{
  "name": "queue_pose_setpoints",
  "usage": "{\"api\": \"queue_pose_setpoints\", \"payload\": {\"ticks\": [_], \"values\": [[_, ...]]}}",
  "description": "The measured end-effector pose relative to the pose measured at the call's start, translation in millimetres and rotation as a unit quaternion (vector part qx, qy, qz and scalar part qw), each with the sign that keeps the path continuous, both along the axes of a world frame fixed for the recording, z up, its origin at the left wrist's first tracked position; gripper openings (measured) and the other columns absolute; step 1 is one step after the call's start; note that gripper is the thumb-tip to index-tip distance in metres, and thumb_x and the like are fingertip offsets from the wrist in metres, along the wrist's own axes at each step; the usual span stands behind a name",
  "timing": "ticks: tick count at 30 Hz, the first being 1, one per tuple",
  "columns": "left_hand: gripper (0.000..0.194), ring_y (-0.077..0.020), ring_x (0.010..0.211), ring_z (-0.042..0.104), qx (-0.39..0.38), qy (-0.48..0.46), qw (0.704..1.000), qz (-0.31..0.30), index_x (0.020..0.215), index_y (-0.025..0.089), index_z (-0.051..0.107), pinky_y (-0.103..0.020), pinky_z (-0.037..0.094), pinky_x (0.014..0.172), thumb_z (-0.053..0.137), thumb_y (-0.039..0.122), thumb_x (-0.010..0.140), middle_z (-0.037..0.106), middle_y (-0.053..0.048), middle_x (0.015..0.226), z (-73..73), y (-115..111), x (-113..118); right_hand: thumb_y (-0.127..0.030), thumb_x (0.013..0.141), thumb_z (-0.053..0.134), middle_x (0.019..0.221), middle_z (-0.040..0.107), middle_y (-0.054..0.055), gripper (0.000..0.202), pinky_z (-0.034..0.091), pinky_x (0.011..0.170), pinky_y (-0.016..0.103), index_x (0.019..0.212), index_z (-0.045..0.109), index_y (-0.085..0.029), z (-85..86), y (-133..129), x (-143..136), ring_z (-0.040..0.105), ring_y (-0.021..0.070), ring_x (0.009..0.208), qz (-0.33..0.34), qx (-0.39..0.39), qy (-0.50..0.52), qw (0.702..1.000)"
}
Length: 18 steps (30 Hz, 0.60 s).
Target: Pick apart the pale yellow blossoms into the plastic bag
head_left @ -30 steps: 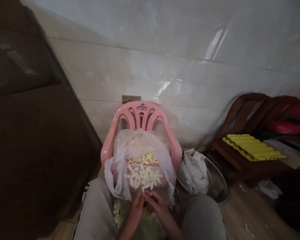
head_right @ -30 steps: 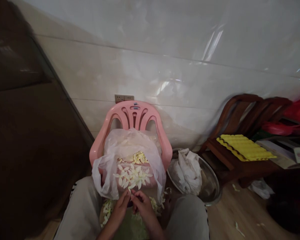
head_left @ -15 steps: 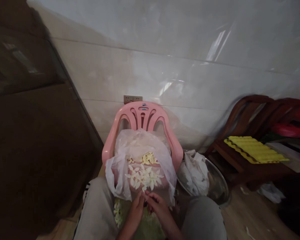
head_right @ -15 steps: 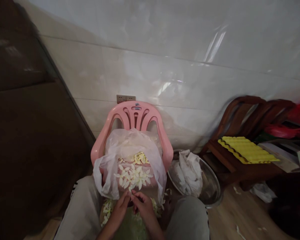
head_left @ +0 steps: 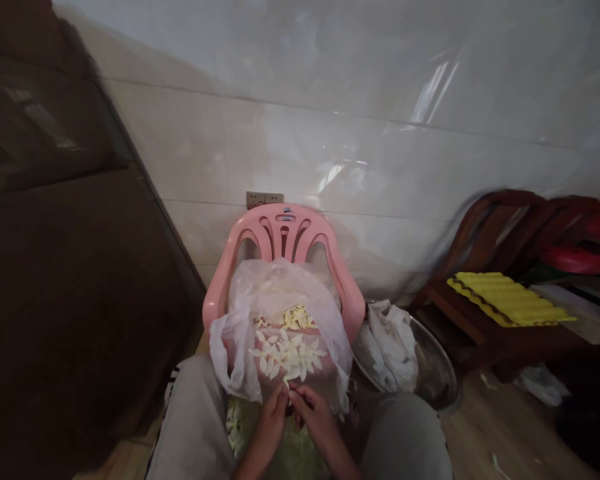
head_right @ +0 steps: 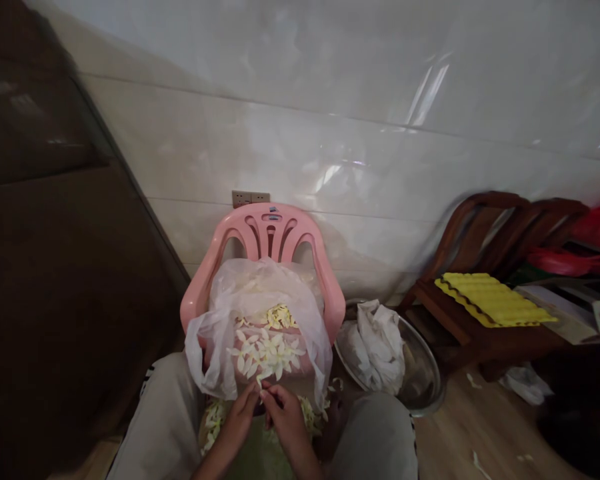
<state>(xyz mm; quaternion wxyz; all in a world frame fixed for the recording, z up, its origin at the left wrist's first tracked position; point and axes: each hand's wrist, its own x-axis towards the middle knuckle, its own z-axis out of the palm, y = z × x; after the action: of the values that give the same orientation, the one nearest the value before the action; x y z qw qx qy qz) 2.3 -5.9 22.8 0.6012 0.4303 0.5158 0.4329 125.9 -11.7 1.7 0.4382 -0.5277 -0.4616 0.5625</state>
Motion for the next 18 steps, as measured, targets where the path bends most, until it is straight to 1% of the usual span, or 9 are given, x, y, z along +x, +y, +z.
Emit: {"api": "queue_pose_setpoints", "payload": {"ticks": [4, 8, 11, 15, 18], "values": [[0.061, -0.0333, 0.119, 0.059, -0.004, 0.010, 1.000, -0.007, 0.096, 0.021, 0.073, -0.043, 0.043, 0.106, 0.057, 0.073, 0.069, 0.075, -0.010, 0.109, 0.5, -0.2, -0.8, -0.076, 0.071, 0.060, 0.046, 0.044, -0.006, 0.058, 0.036, 0.043, 0.022, 0.068, 0.058, -0.019, 4.4, -1.0, -0.2, 0.041, 0.0097, 0.042, 0.000, 0.009, -0.002, 1.000], [0.062, -0.0321, 0.114, 0.063, 0.009, 0.004, 1.000, -0.020, 0.097, 0.019, 0.073, -0.043, 0.044, 0.106, 0.057, 0.073, 0.070, 0.075, -0.011, 0.112, -2.7, 0.9, -1.8, -0.076, 0.069, 0.062, 0.045, 0.044, -0.006, 0.057, 0.035, 0.042, 0.022, 0.069, 0.059, -0.019, 0.3, 1.5, 1.3, 0.040, 0.0094, 0.040, 0.007, 0.004, 0.027, 1.000], [0.063, -0.0332, 0.118, 0.061, 0.011, 0.013, 0.999, -0.027, 0.098, 0.019, 0.074, -0.045, 0.041, 0.110, 0.057, 0.073, 0.071, 0.074, -0.012, 0.115, -3.7, -0.3, -2.9, -0.076, 0.066, 0.065, 0.045, 0.045, -0.007, 0.057, 0.036, 0.042, 0.023, 0.070, 0.060, -0.019, -3.7, 4.1, 3.0, 0.040, 0.0093, 0.039, 0.015, -0.017, 0.050, 0.998], [0.062, -0.0320, 0.128, 0.054, 0.027, 0.042, 0.998, -0.044, 0.112, 0.019, 0.072, -0.045, 0.034, 0.115, 0.058, 0.068, 0.076, 0.068, -0.011, 0.127, -1.1, -5.2, -4.2, -0.075, 0.064, 0.068, 0.045, 0.043, -0.008, 0.058, 0.036, 0.041, 0.022, 0.078, 0.062, -0.019, -2.7, 5.4, 4.2, 0.040, 0.0086, 0.038, -0.008, -0.024, 0.081, 0.996], [0.062, -0.0304, 0.130, 0.053, 0.036, 0.058, 0.996, -0.065, 0.121, 0.019, 0.068, -0.043, 0.035, 0.114, 0.056, 0.064, 0.080, 0.065, -0.011, 0.133, 2.2, -8.4, -4.5, -0.073, 0.063, 0.071, 0.048, 0.046, -0.007, 0.057, 0.036, 0.041, 0.022, 0.078, 0.062, -0.018, 1.5, 4.8, 4.3, 0.041, 0.0081, 0.039, -0.020, -0.014, 0.097, 0.995]]}}
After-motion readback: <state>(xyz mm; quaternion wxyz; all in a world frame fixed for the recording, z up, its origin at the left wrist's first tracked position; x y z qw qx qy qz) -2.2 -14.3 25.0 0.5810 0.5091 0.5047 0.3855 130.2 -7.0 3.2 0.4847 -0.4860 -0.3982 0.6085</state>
